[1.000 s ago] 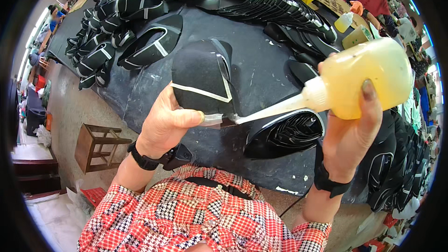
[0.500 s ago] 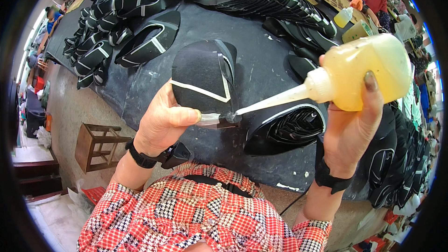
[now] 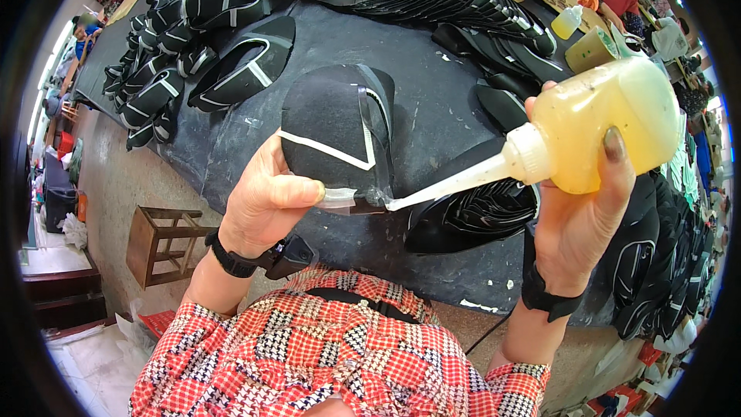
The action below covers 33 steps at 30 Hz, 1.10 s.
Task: Applying glue or sealant to shoe components using a squeeze bottle in a factory setting.
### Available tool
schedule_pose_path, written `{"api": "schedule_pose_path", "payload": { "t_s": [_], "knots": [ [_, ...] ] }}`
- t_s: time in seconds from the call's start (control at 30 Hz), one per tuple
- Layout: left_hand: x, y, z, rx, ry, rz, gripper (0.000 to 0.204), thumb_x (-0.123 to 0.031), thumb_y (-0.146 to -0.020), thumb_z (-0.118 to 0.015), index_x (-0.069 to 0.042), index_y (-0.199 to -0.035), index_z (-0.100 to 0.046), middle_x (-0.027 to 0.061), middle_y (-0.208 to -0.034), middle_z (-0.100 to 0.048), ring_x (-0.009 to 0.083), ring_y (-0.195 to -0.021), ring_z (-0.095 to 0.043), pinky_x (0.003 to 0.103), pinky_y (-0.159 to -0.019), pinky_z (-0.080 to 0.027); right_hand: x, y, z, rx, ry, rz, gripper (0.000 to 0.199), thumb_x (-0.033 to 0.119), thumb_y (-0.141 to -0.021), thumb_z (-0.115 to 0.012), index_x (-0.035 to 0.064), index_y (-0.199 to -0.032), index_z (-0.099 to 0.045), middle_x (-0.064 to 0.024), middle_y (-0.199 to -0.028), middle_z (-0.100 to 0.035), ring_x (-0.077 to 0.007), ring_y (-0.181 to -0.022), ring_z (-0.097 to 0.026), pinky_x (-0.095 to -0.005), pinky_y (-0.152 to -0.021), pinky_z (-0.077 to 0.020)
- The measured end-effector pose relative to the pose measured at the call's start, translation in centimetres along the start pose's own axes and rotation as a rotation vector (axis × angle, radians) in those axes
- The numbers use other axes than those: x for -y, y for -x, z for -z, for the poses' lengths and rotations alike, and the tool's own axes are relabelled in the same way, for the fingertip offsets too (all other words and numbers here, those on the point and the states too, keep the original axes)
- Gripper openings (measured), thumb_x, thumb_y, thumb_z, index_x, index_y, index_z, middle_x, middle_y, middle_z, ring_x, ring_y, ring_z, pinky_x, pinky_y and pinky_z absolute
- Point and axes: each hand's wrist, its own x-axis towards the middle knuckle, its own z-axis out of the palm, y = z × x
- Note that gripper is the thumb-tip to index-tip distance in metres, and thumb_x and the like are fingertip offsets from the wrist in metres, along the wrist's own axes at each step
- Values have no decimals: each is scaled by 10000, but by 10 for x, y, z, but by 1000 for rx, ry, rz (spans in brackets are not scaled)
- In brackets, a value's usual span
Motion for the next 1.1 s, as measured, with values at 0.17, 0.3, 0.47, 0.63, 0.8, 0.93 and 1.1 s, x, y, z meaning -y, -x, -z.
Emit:
{"api": "schedule_pose_path", "payload": {
  "t_s": [0.17, 0.3, 0.47, 0.63, 0.8, 0.93, 1.1],
  "knots": [
    [2, 0, 1, 5, 13, 15, 613, -71, -602, -653, 36, -1150, -400, 116, -1076, -519, 196, -987, -513, 311, -900, -377, -2, -4, 2, -9, -14, 23, 577, 300, -808, -545, 13, -1251, -312, -259, -1169, -431, -354, -1039, -493, -353, -827, -466],
    [2, -1, 2, 16, 4, 17, 599, -69, -603, -646, 38, -1141, -407, 114, -1074, -524, 196, -986, -515, 310, -898, -377, -7, 0, 5, 16, -20, -2, 581, 298, -806, -548, 7, -1249, -311, -258, -1165, -436, -354, -1046, -488, -353, -825, -467],
    [3, -3, 1, 17, 4, 13, 598, -62, -605, -640, 35, -1145, -403, 111, -1078, -522, 196, -991, -513, 308, -898, -377, -3, 0, 5, 4, -20, 2, 583, 293, -804, -552, 2, -1247, -309, -260, -1155, -442, -354, -1040, -492, -359, -825, -466],
    [2, -3, 0, 8, 1, 24, 601, -50, -604, -636, 31, -1151, -399, 109, -1082, -518, 196, -996, -510, 307, -901, -374, -11, -3, 7, -5, -43, -16, 580, 288, -806, -547, 8, -1251, -303, -262, -1166, -433, -358, -1022, -503, -363, -832, -462],
    [3, -3, 2, 9, 16, 18, 611, -37, -598, -632, 32, -1157, -395, 109, -1086, -517, 199, -997, -511, 311, -900, -378, -15, 1, 2, 14, -108, -54, 576, 285, -809, -541, 14, -1255, -297, -266, -1171, -426, -366, -998, -517, -367, -835, -461],
    [3, 0, 7, 49, 36, 17, 543, 4, -638, -621, -3, -1141, -414, 63, -1067, -510, 146, -987, -493, 281, -868, -393, -9, 3, 6, 54, -68, -79, 587, 289, -806, -545, 15, -1259, -292, -271, -1182, -414, -373, -1031, -492, -370, -841, -460],
    [4, -1, 2, 10, 4, 38, 619, -42, -595, -635, 35, -1159, -393, 114, -1090, -516, 202, -995, -515, 311, -897, -384, -9, -1, 4, -14, -33, -41, 594, 300, -805, -545, 23, -1264, -288, -266, -1205, -394, -360, -1054, -480, -346, -816, -477]
  ]
}}
